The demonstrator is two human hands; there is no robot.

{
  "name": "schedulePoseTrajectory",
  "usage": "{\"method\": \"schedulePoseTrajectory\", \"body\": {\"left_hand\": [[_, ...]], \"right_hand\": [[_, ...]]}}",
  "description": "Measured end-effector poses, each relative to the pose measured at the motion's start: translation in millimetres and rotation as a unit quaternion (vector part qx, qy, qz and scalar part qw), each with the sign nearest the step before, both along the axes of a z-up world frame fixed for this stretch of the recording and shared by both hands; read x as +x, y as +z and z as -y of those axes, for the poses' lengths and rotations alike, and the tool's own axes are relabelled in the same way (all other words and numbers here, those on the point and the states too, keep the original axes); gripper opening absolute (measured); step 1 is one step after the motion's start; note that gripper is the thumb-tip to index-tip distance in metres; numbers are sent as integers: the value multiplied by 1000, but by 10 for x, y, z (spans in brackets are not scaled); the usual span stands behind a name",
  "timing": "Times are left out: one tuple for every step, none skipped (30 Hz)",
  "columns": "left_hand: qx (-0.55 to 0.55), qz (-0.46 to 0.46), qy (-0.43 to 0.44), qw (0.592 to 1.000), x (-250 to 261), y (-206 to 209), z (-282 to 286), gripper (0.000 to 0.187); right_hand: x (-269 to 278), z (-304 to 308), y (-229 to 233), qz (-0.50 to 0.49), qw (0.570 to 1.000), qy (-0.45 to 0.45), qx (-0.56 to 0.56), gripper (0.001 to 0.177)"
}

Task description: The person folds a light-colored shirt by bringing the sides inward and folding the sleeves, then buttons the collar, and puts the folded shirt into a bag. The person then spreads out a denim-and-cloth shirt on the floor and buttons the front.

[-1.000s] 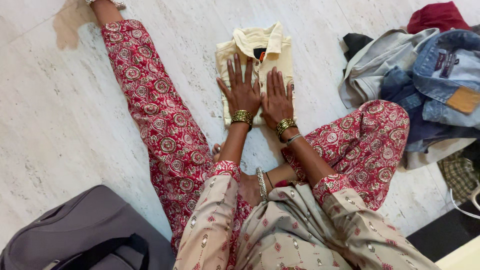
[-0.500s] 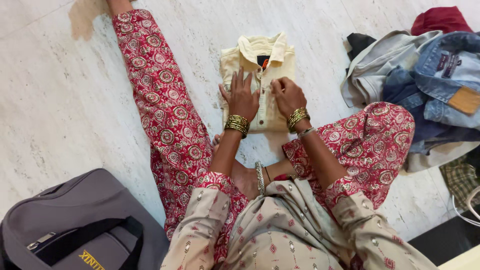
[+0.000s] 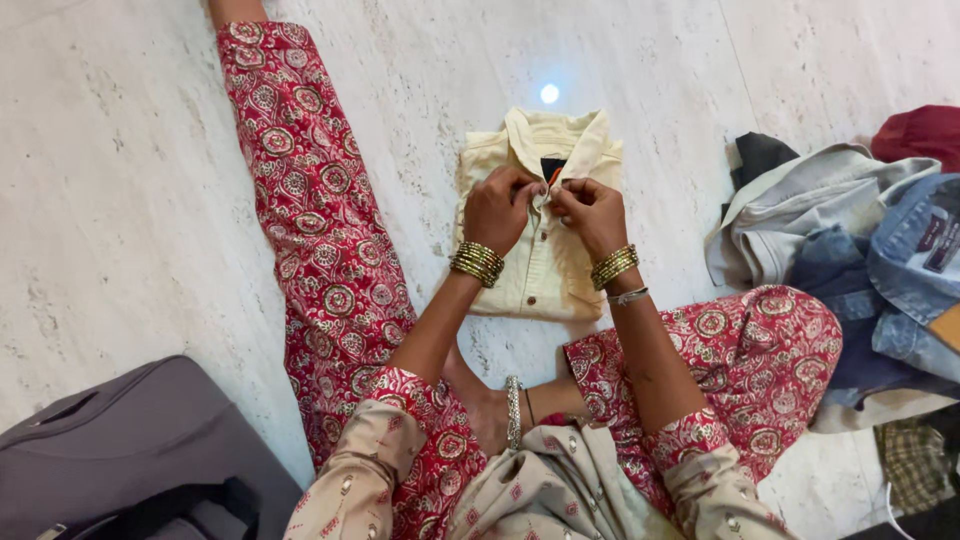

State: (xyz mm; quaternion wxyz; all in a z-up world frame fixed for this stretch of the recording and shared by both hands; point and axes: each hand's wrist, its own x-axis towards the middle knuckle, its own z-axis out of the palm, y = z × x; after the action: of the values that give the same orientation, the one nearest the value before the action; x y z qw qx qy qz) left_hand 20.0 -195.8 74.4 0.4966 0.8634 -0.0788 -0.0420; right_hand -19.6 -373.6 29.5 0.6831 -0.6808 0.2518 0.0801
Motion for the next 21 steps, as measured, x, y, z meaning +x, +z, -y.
{"method": "schedulePoseTrajectory", "body": {"left_hand": [[0,-5,2,1000,1,10,25,11],[-9,-8,-7,1000,13,30,52,9],[-18,-12,-16,1000,21,52,72,7],[-18,-14,-16,1000,15,68,77,7],[1,25,-29,999,4,79,76,8],[20,62,-41,997,-5,81,80,10],[21,60,-41,997,-7,75,93,10],[45,57,-45,996,-10,64,102,9],[69,55,-48,995,-16,51,107,9],[70,52,-46,995,-25,36,113,9],[67,55,-41,995,-32,24,119,10],[62,59,-36,996,-27,17,124,11],[63,58,-34,996,-25,14,121,11],[64,64,-42,995,-24,15,123,11],[65,70,-49,994,-23,18,124,11],[64,68,-50,994,-28,20,125,11],[62,81,-64,993,-33,23,126,10],[59,94,-79,991,-33,24,122,11],[59,92,-79,991,-31,24,120,11],[92,113,-96,985,-25,22,122,12],[125,133,-114,977,-22,19,124,13]], "right_hand": [[-30,14,8,-8,1000,4,19,23],[-23,24,20,-12,999,5,38,23],[-22,29,33,-13,999,6,39,23],[-41,24,41,-9,999,4,38,22],[-46,18,39,-6,999,3,36,21],[-49,19,29,-9,999,3,37,21],[-55,24,17,-10,999,7,30,21],[-53,25,2,-11,1000,12,22,21],[-55,30,-10,-13,1000,14,24,21],[-64,40,-16,-11,1000,5,25,21],[-74,39,-19,-8,1000,-4,26,20],[-83,35,-13,-10,1000,-2,27,20],[-100,31,3,-7,999,-11,34,19],[-111,31,23,-5,999,-22,40,18],[-110,24,40,-6,999,-22,40,18],[-115,14,55,-17,999,-31,37,17],[-122,6,66,-27,998,-40,33,16],[-124,5,73,-29,998,-40,33,16],[-129,11,76,-26,998,-37,43,15],[-139,20,76,-23,998,-34,53,15],[-157,21,71,-24,998,-34,52,15]]}}
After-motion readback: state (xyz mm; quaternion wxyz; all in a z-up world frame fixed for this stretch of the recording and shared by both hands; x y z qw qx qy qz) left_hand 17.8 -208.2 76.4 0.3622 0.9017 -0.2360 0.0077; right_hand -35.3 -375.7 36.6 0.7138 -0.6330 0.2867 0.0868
